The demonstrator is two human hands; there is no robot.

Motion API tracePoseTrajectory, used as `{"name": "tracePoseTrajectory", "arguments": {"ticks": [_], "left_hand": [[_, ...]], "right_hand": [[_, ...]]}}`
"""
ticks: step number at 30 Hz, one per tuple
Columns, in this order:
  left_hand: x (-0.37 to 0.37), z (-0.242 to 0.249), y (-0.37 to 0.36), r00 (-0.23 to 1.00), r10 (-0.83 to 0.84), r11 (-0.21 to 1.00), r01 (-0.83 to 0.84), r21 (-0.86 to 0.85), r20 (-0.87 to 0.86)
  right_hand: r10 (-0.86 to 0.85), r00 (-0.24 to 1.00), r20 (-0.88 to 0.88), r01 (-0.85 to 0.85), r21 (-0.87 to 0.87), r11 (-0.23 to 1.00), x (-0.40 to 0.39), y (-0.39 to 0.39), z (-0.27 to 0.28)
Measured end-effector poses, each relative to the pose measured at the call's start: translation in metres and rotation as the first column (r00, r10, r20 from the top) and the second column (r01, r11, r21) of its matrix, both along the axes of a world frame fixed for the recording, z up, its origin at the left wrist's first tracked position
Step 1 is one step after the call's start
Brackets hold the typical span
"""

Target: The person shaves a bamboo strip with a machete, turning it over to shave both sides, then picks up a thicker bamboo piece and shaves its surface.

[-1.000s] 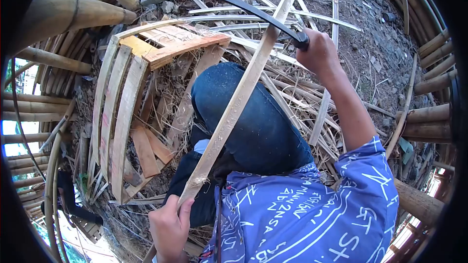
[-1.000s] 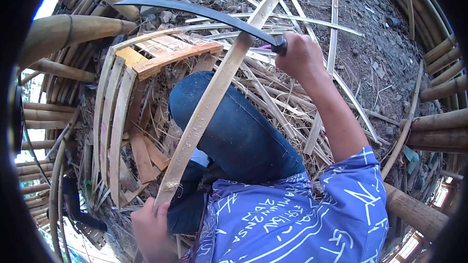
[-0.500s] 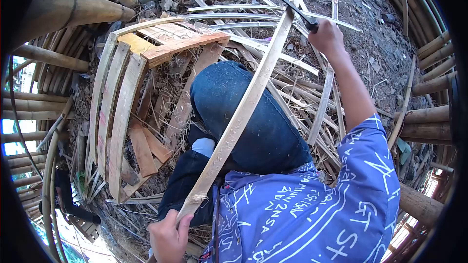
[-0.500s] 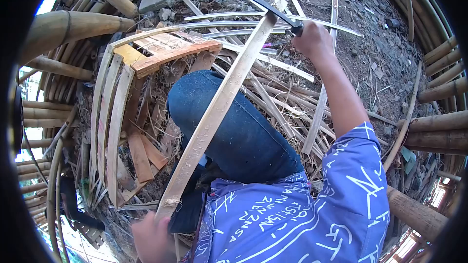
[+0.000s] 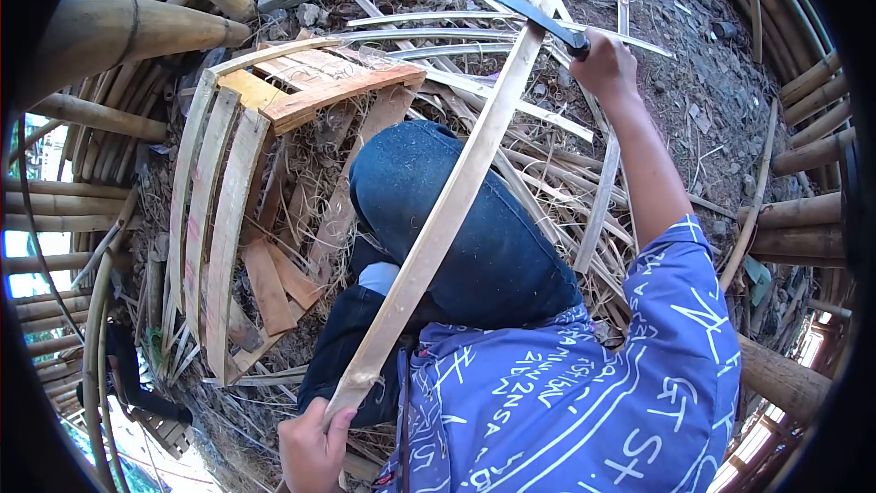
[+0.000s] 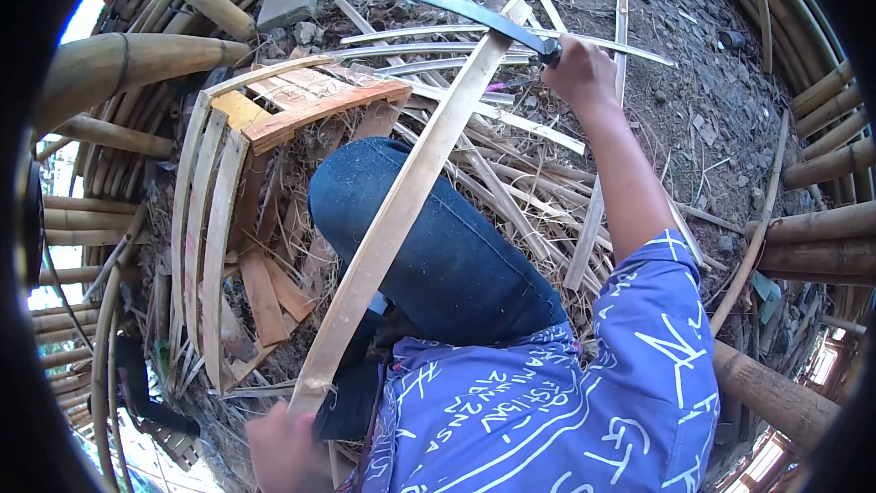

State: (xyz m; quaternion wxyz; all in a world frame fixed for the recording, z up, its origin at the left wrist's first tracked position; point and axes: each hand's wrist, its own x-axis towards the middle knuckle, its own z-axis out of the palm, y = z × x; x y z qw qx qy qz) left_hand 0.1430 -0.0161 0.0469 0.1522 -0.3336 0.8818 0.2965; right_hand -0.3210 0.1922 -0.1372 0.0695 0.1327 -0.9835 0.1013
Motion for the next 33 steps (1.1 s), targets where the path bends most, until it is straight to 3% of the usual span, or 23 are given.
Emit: {"name": "tracePoseTrajectory", "arguments": {"ticks": [2,4,5,6,7,8,9,11,12,13,14,17,20,25,26,28,33], "left_hand": [[0.015,0.005,-0.008,0.999,-0.015,1.000,0.015,0.005,0.033],[0.035,0.011,-0.017,0.996,0.083,0.996,-0.083,-0.043,-0.010],[0.042,0.007,-0.017,0.990,0.136,0.989,-0.138,-0.052,-0.039],[0.051,-0.002,-0.021,0.984,0.176,0.982,-0.178,-0.059,-0.036],[0.062,-0.016,-0.026,0.977,0.199,0.969,-0.207,-0.132,-0.072],[0.067,-0.024,-0.028,0.971,0.216,0.952,-0.234,-0.200,-0.105],[0.052,-0.024,-0.031,0.946,0.291,0.948,-0.305,-0.087,-0.140],[0.026,-0.019,-0.033,0.965,0.237,0.958,-0.252,-0.136,-0.115],[0.017,-0.017,-0.034,0.983,0.162,0.967,-0.176,-0.186,-0.088],[0.014,-0.019,-0.038,0.971,0.225,0.969,-0.232,-0.089,-0.081],[0.007,-0.020,-0.040,0.976,0.204,0.973,-0.211,-0.095,-0.081],[-0.022,-0.024,-0.041,0.994,0.049,0.972,-0.070,-0.224,-0.096],[-0.041,-0.035,-0.042,0.988,0.042,0.985,-0.066,-0.159,-0.148],[-0.079,-0.037,-0.025,0.982,-0.020,0.981,-0.017,-0.195,-0.190],[-0.084,-0.038,-0.020,0.982,-0.021,0.980,-0.017,-0.198,-0.190],[-0.093,-0.040,-0.012,0.964,-0.140,0.942,0.059,-0.331,-0.225],[-0.094,-0.038,-0.001,0.962,-0.161,0.920,0.065,-0.387,-0.220]], "right_hand": [[-0.227,0.956,0.188,0.228,0.017,0.974,-0.020,0.010,-0.005],[-0.292,0.944,0.154,0.296,-0.006,0.955,-0.039,0.047,-0.023],[-0.285,0.934,0.218,0.297,-0.027,0.954,-0.053,0.067,-0.041],[-0.306,0.917,0.254,0.359,-0.195,0.913,-0.054,0.077,-0.056],[-0.236,0.955,0.179,0.285,-0.337,0.897,-0.046,0.088,-0.074],[-0.234,0.933,0.274,0.347,-0.513,0.785,-0.034,0.086,-0.084],[-0.217,0.903,0.372,0.420,-0.648,0.635,-0.016,0.081,-0.080],[-0.123,0.874,0.469,0.470,-0.755,0.457,0.019,0.072,-0.072],[-0.130,0.869,0.477,0.480,-0.753,0.450,0.036,0.065,-0.064],[-0.069,0.877,0.475,0.458,-0.784,0.419,0.051,0.057,-0.052],[-0.010,0.885,0.466,0.434,-0.815,0.383,0.066,0.049,-0.038],[0.152,0.895,0.418,0.308,-0.829,0.467,0.100,0.022,-0.006],[0.297,0.923,0.243,-0.003,-0.769,0.639,0.124,-0.002,0.019],[0.466,0.884,0.048,-0.348,-0.598,0.722,0.162,-0.042,0.057],[0.465,0.884,0.047,-0.348,-0.600,0.720,0.166,-0.047,0.057],[0.500,0.865,0.041,-0.437,-0.428,0.791,0.171,-0.053,0.055],[0.433,0.896,0.102,-0.376,-0.344,0.860,0.146,-0.053,0.050]]}}
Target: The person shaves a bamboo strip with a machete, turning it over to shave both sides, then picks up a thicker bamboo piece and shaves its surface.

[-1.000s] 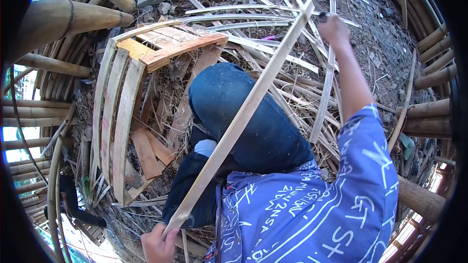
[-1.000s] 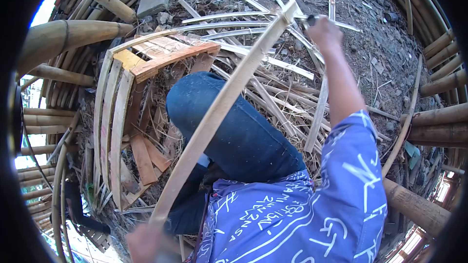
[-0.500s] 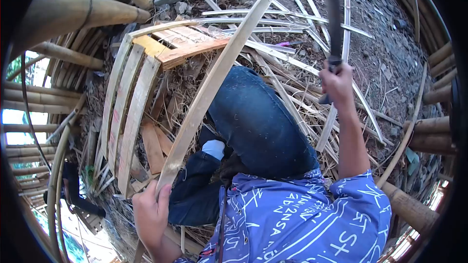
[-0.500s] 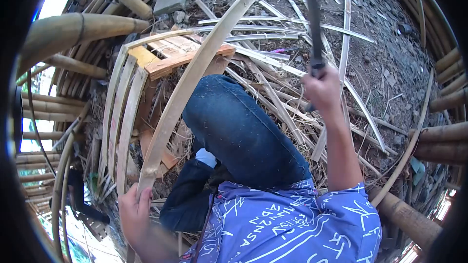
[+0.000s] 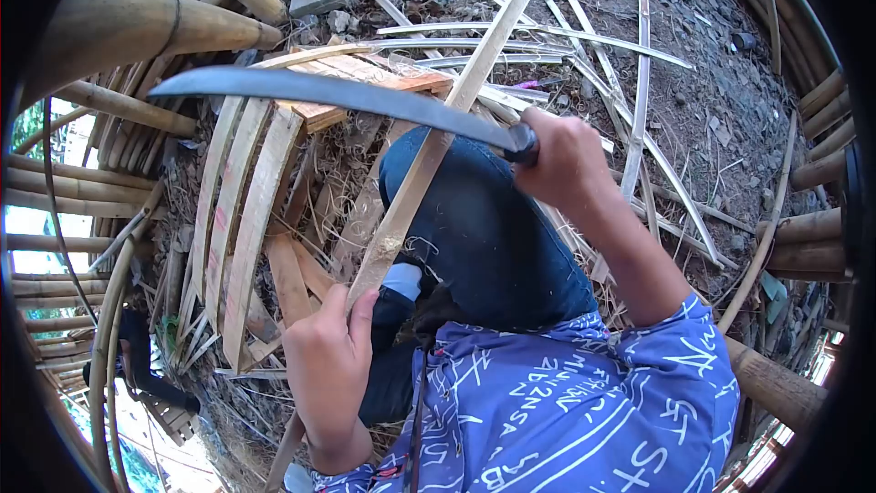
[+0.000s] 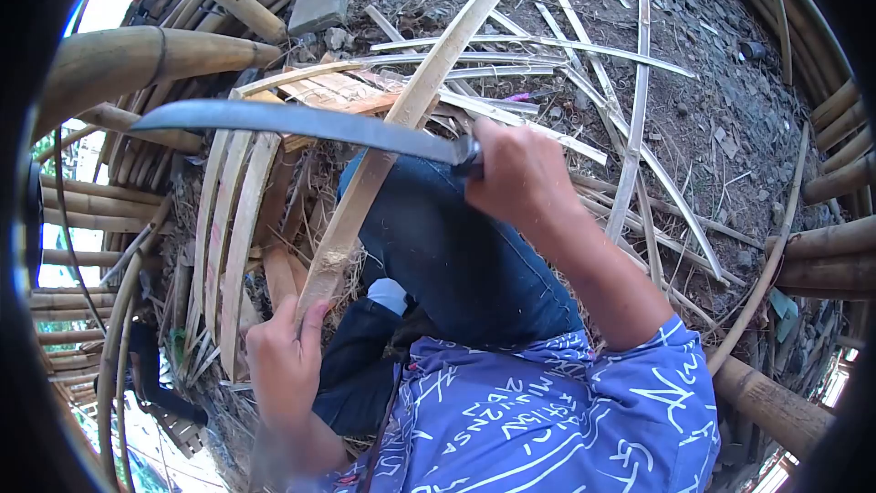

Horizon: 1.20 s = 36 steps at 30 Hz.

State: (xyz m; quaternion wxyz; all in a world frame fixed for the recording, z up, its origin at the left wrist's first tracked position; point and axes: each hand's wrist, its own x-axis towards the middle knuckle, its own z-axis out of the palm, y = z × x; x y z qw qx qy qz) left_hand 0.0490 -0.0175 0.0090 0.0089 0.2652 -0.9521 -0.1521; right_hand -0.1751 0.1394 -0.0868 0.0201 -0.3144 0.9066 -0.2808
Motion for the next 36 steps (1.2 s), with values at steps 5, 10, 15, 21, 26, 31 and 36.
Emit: {"name": "tracePoseTrajectory", "arguments": {"ticks": [5,10,15,21,26,31,36], "left_hand": [[0.003,-0.002,0.003,0.999,0.032,0.999,-0.032,0.031,-0.021],[0.008,-0.002,0.001,1.000,0.000,1.000,0.000,-0.020,-0.019],[0.029,0.004,0.000,1.000,0.024,0.999,-0.024,0.034,-0.004],[0.076,0.010,-0.001,0.989,0.134,0.985,-0.140,0.098,0.062],[0.085,0.011,0.007,0.904,0.379,0.896,-0.412,0.166,0.199],[0.073,0.002,-0.005,0.976,0.206,0.966,-0.214,0.146,0.067],[0.039,0.000,-0.005,0.994,0.104,0.989,-0.108,0.105,0.040]], "right_hand": [[-0.009,0.999,-0.048,0.009,0.001,1.000,-0.014,-0.003,-0.003],[-0.030,0.996,-0.087,0.034,0.049,0.998,-0.021,-0.009,-0.007],[-0.215,0.969,-0.122,0.222,0.046,0.974,-0.063,0.007,-0.026],[-0.445,0.881,-0.161,0.469,0.179,0.865,-0.133,0.038,-0.043],[-0.426,0.885,-0.189,0.446,0.084,0.891,-0.133,0.033,-0.051],[-0.331,0.943,0.015,0.330,-0.137,0.934,-0.089,0.033,-0.039],[-0.133,0.990,0.039,0.139,-0.263,0.955,-0.011,0.016,-0.008]]}}
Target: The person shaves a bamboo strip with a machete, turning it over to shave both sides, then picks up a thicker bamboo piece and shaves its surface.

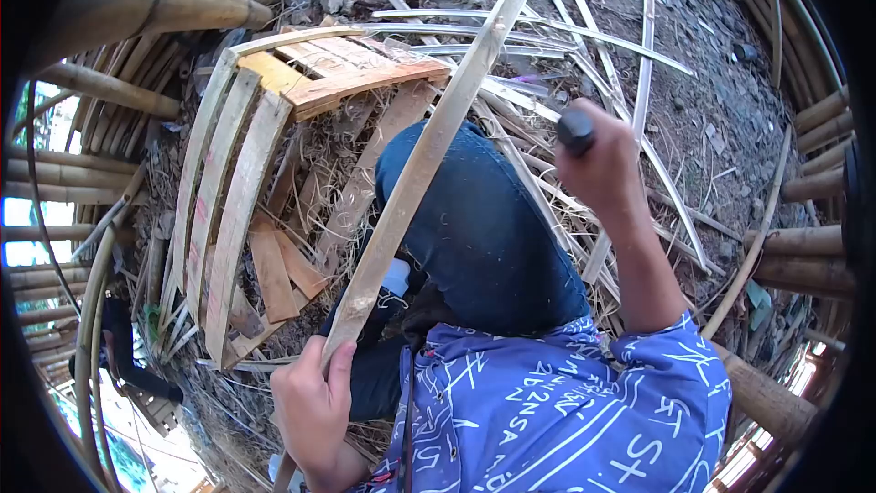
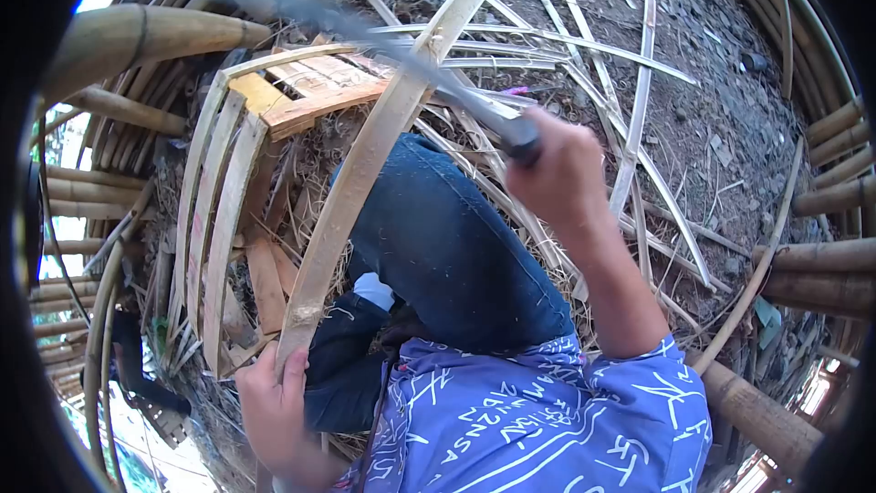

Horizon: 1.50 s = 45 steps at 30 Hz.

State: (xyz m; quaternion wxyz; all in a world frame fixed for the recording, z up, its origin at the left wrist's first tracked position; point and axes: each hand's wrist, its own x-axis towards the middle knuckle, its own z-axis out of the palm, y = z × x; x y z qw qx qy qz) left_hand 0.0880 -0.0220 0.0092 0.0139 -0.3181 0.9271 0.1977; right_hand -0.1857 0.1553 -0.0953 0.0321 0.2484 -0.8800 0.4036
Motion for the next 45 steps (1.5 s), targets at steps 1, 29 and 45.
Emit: {"name": "tracePoseTrajectory", "arguments": {"ticks": [1,29,45], "left_hand": [[-0.003,-0.002,0.000,1.000,-0.024,0.999,0.025,0.046,-0.007],[0.075,0.016,0.008,0.990,0.068,0.952,-0.101,0.290,0.123],[0.098,0.011,-0.025,0.982,0.072,0.921,-0.132,0.367,0.173]], "right_hand": [[0.046,0.998,-0.047,-0.042,0.069,0.997,0.005,-0.003,0.001],[-0.264,0.953,-0.145,0.301,0.406,0.863,-0.115,0.022,-0.022],[-0.376,0.926,0.029,0.369,0.145,0.918,-0.094,0.058,-0.048]]}}
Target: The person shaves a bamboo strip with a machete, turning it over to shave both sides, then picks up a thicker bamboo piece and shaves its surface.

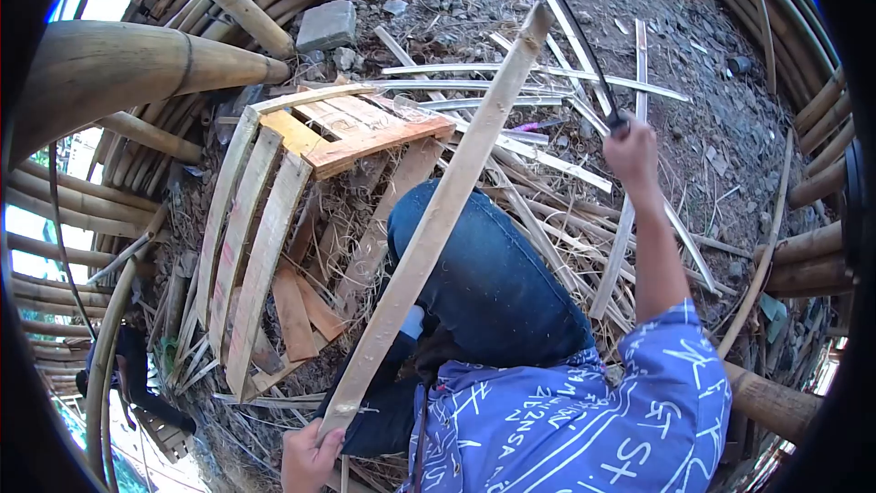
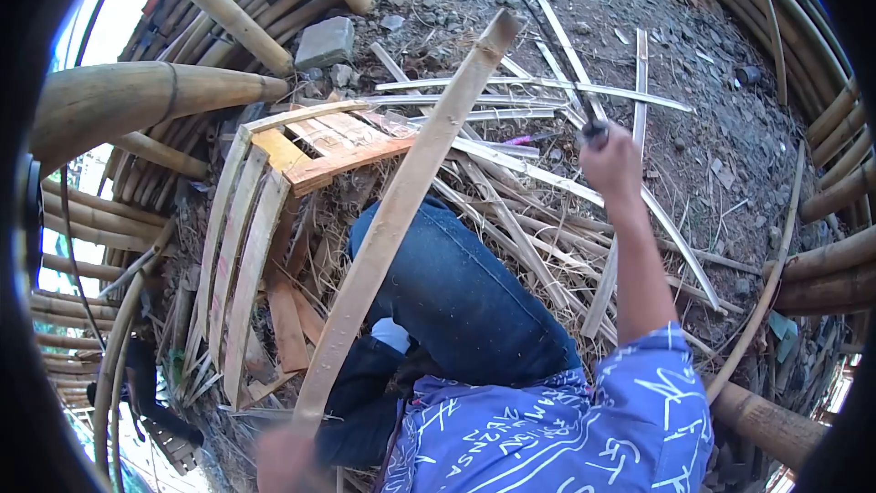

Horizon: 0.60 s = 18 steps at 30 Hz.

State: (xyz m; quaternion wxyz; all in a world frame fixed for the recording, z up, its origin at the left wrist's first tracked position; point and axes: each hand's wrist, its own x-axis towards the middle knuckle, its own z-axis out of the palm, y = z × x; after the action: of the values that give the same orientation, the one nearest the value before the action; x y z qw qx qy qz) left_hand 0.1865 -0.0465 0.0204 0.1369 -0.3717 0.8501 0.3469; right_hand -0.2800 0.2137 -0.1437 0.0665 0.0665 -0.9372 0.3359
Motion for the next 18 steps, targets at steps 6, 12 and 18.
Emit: {"name": "tracePoseTrajectory", "arguments": {"ticks": [6,12,18], "left_hand": [[-0.057,0.000,0.005,0.995,-0.047,0.997,0.042,-0.060,-0.093],[-0.099,-0.018,0.012,0.998,-0.059,0.982,0.053,-0.179,-0.023],[-0.108,-0.044,0.022,0.968,-0.138,0.966,0.084,-0.245,-0.212]], "right_hand": [[0.327,0.943,-0.061,-0.330,-0.286,0.900,0.093,-0.037,0.025],[0.577,0.804,-0.148,-0.588,-0.045,0.808,0.134,-0.061,0.055],[0.647,0.762,-0.021,-0.639,0.131,0.758,0.127,-0.064,0.065]]}}
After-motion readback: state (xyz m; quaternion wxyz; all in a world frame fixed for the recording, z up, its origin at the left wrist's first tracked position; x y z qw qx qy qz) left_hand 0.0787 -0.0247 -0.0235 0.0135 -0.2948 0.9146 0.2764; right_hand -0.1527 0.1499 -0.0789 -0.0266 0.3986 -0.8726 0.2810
